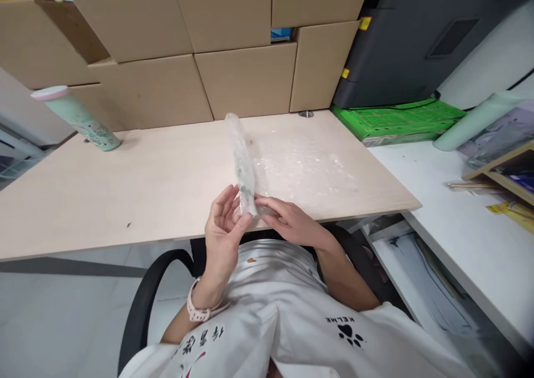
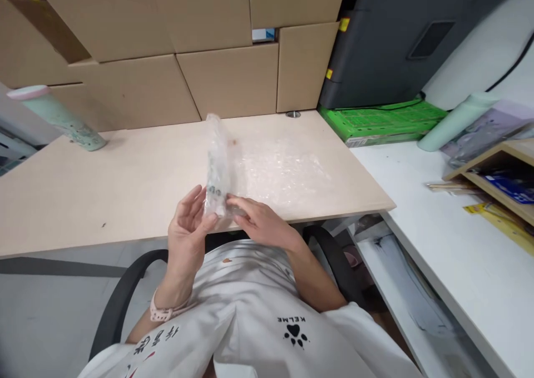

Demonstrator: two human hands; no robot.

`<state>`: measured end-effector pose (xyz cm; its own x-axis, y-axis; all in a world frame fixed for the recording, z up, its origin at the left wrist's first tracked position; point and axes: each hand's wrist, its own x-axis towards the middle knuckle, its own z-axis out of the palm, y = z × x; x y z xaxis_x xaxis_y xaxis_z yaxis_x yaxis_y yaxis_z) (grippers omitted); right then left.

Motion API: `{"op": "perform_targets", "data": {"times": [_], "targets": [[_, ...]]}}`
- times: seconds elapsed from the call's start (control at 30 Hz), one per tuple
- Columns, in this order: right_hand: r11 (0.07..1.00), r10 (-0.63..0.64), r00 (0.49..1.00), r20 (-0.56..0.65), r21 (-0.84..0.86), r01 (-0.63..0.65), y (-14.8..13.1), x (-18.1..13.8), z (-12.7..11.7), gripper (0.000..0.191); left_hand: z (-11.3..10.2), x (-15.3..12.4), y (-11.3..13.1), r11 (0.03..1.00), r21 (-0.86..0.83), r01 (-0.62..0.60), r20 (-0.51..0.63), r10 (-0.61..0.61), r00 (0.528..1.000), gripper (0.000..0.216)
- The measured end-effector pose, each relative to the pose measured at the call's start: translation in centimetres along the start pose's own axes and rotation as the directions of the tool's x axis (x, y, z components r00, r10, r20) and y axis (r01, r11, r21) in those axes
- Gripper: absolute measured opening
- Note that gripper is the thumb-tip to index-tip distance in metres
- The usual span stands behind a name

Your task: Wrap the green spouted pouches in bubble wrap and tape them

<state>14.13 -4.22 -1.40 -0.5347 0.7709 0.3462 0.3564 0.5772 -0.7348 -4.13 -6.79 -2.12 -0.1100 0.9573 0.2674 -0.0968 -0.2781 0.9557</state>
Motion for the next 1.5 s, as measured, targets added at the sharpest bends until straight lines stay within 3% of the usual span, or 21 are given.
{"op": "perform_targets", "data": {"times": [0.07,0.17,0.3,0.53,0.63,0.87,0.97,1.07,1.17,1.3,1.4,1.5], "targets": [[0.999,-0.027,1.0,0.008,0.022,0.027,-0.3,0.4,0.1,0.035,0.0,0.1,-0.3,0.983,0.125,-0.131,0.033,0.128,0.991,0.041],[0.993,-0.01,1.0,-0.022,-0.119,0.008,-0.2,0.4,0.2,0.027,0.4,0.7,-1.3,0.891,0.321,-0.321,0.139,0.291,0.947,0.037],[0.957,0.037,0.996,-0.076,-0.284,-0.057,0.7,-1.1,-0.2,0.023,1.5,1.8,-2.9,0.739,0.474,-0.479,0.265,0.4,0.878,0.036],[0.93,0.084,0.963,-0.258,-0.326,-0.169,2.0,-3.7,-1.6,0.014,3.2,2.4,-4.0,0.564,0.634,-0.529,0.342,0.408,0.846,0.026],[0.934,0.082,0.956,-0.281,-0.312,-0.172,1.8,-3.7,-1.8,0.015,4.4,3.1,-4.2,0.509,0.69,-0.514,0.347,0.391,0.852,0.027],[0.959,0.176,0.9,-0.4,-0.137,-0.248,1.5,-3.5,-2.3,0.015,6.3,4.7,-4.7,0.477,0.691,-0.543,0.451,0.303,0.84,0.021],[0.962,0.134,0.912,-0.387,-0.169,-0.213,1.9,-3.3,-2.1,0.025,5.5,4.2,-4.3,0.509,0.689,-0.516,0.418,0.303,0.856,0.021],[0.946,0.071,0.938,-0.339,-0.276,-0.171,2.3,-2.8,-1.6,0.03,4.1,3.7,-4.0,0.679,0.637,-0.365,0.229,0.285,0.931,0.044],[0.936,0.126,0.925,-0.359,-0.267,-0.231,2.6,-2.5,-1.5,0.033,2.8,4.0,-4.3,0.906,0.406,-0.12,0.101,0.086,0.991,0.056],[0.927,0.206,0.913,-0.352,-0.229,-0.297,2.8,-2.2,-1.5,0.052,2.6,4.3,-4.1,0.985,0.106,0.134,0.124,-0.147,0.981,0.043],[0.942,0.179,0.944,-0.278,-0.229,-0.246,2.5,-1.8,-1.2,0.057,3.2,3.3,-2.7,0.989,0.029,0.148,0.108,-0.15,0.983,0.042],[0.97,0.161,0.967,-0.199,-0.15,-0.193,1.9,-1.3,-0.7,0.062,3.5,1.7,-1.0,0.995,0.085,0.048,0.116,-0.058,0.992,0.046]]}}
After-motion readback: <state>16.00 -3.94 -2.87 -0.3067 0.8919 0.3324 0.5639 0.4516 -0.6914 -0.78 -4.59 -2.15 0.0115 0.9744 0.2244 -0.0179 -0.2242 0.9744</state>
